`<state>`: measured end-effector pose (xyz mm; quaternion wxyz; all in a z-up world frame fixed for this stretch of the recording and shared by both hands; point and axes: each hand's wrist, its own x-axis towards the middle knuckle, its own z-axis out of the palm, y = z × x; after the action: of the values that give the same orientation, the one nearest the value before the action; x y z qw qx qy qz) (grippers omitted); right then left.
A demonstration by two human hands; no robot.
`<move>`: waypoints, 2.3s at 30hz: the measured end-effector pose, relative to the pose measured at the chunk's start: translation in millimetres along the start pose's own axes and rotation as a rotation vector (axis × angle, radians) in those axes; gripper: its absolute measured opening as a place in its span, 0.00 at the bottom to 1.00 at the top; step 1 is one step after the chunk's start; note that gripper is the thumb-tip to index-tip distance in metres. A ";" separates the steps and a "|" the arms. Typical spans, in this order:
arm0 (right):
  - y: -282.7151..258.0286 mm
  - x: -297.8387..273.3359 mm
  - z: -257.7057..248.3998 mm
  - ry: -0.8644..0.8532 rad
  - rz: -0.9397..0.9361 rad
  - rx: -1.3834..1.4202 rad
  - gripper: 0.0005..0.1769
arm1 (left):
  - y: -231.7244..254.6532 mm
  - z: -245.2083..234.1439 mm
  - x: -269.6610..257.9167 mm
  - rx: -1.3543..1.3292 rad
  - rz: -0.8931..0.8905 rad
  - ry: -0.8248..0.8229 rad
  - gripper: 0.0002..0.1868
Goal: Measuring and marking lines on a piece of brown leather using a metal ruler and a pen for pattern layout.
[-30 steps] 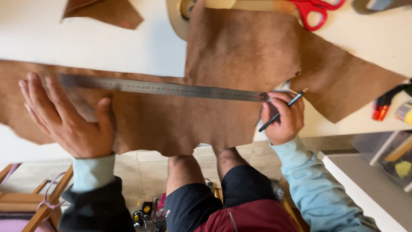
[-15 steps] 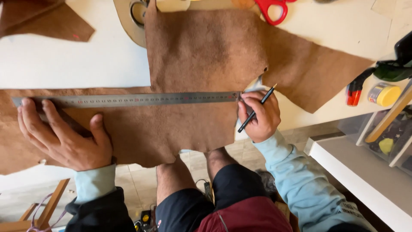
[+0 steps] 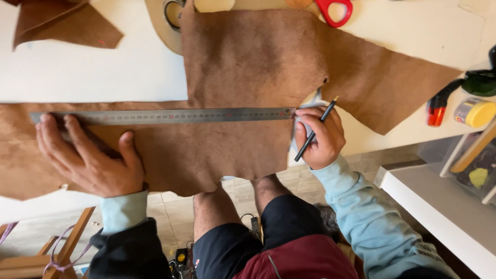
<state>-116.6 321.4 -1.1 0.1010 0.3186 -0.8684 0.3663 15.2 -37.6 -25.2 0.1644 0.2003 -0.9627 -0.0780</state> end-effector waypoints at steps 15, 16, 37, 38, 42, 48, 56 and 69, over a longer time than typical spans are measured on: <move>8.8 -13.4 4.5 -0.011 -0.013 -0.074 0.05 | 15.1 -20.7 8.6 -0.011 -0.181 -0.232 0.43; 8.2 -11.8 4.8 -0.009 -0.014 -0.078 0.05 | 15.9 -21.1 9.9 -0.015 -0.180 -0.230 0.43; -6.2 -14.2 -27.9 -0.020 0.206 0.127 0.17 | 101.3 -31.6 -31.4 -0.274 0.169 -0.266 0.42; -2.9 -17.7 -30.3 -0.020 0.179 0.174 0.27 | 123.3 -25.1 -40.3 -0.371 0.276 -0.325 0.30; 2.2 -1.7 -29.5 0.077 0.199 0.388 0.23 | 206.0 -8.7 -46.5 -0.556 0.453 -0.260 0.20; 25.8 -24.4 -13.0 0.116 0.388 0.578 0.10 | 219.4 18.3 -49.1 -0.405 0.525 -0.237 0.32; 31.5 -19.8 -0.9 0.153 0.336 0.456 0.09 | 219.2 23.5 -51.8 -0.341 0.536 -0.277 0.34; 30.4 -15.5 3.5 0.153 0.309 0.416 0.08 | 219.5 23.6 -54.4 -0.347 0.513 -0.276 0.33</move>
<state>-123.4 342.4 -27.3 0.0416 0.1674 -0.8025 0.5711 -24.9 186.0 -15.4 0.0782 -0.0917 -0.9673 -0.2233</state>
